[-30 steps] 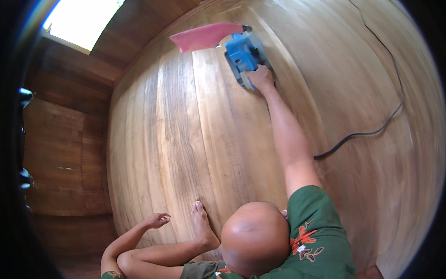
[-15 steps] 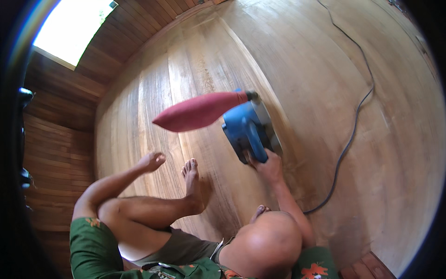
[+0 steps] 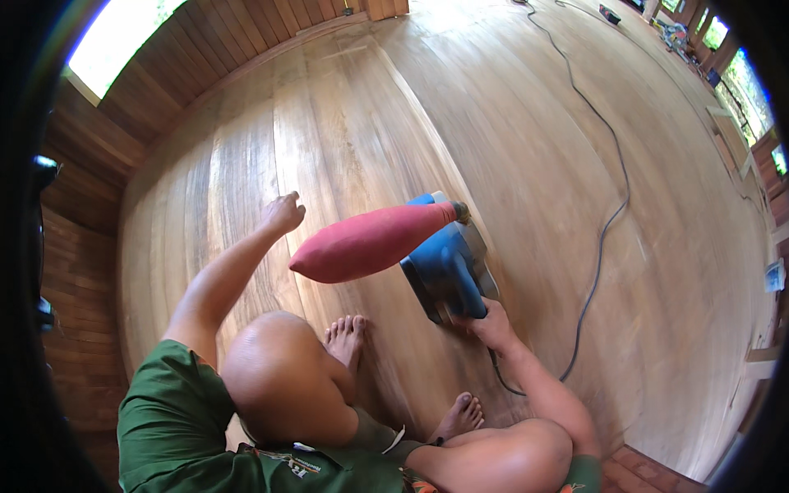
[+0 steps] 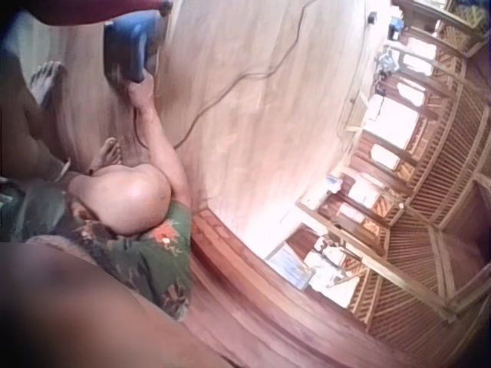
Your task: The person sands a wooden floor using a handheld electric sander. They move the sander across the floor in various directions while kneeling and sitting, occasionally adjusting their position to reach different areas.
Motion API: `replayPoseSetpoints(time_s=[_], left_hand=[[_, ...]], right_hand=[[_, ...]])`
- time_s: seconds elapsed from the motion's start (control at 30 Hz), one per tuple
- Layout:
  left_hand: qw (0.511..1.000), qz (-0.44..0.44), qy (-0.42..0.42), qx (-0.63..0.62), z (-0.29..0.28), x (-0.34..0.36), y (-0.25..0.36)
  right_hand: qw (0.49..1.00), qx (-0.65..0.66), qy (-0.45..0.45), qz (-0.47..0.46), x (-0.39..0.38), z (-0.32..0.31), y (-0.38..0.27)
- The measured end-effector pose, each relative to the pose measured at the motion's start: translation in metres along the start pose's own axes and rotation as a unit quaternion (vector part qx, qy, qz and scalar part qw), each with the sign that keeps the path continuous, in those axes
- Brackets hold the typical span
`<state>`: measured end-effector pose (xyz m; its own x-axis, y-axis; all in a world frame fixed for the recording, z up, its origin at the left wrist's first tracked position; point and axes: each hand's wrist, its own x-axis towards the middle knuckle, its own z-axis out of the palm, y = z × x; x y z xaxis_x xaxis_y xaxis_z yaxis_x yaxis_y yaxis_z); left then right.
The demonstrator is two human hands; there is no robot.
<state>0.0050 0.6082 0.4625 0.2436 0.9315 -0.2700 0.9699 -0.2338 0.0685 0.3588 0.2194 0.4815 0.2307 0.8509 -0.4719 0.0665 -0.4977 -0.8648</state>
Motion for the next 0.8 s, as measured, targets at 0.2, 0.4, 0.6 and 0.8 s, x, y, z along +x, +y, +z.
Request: replayPoseSetpoints(time_s=[0.2,0.4,0.6,0.8], left_hand=[[0.851,-0.45,0.067,-0.262,0.063,0.091,-0.02],[0.686,-0.688,0.12,-0.203,0.111,0.174,-0.017],[0.686,-0.709,0.109,-0.12,0.14,0.188,-0.01],[0.678,-0.722,0.094,-0.096,0.134,0.192,-0.008]], right_hand=[[0.998,-0.057,-0.007,0.019,0.101,0.013,-0.062],[0.999,-0.045,0.022,-0.012,0.231,0.057,-0.114],[0.998,0.028,0.027,-0.053,0.364,0.102,-0.162],[0.996,0.042,0.043,-0.067,0.458,0.131,-0.212]])
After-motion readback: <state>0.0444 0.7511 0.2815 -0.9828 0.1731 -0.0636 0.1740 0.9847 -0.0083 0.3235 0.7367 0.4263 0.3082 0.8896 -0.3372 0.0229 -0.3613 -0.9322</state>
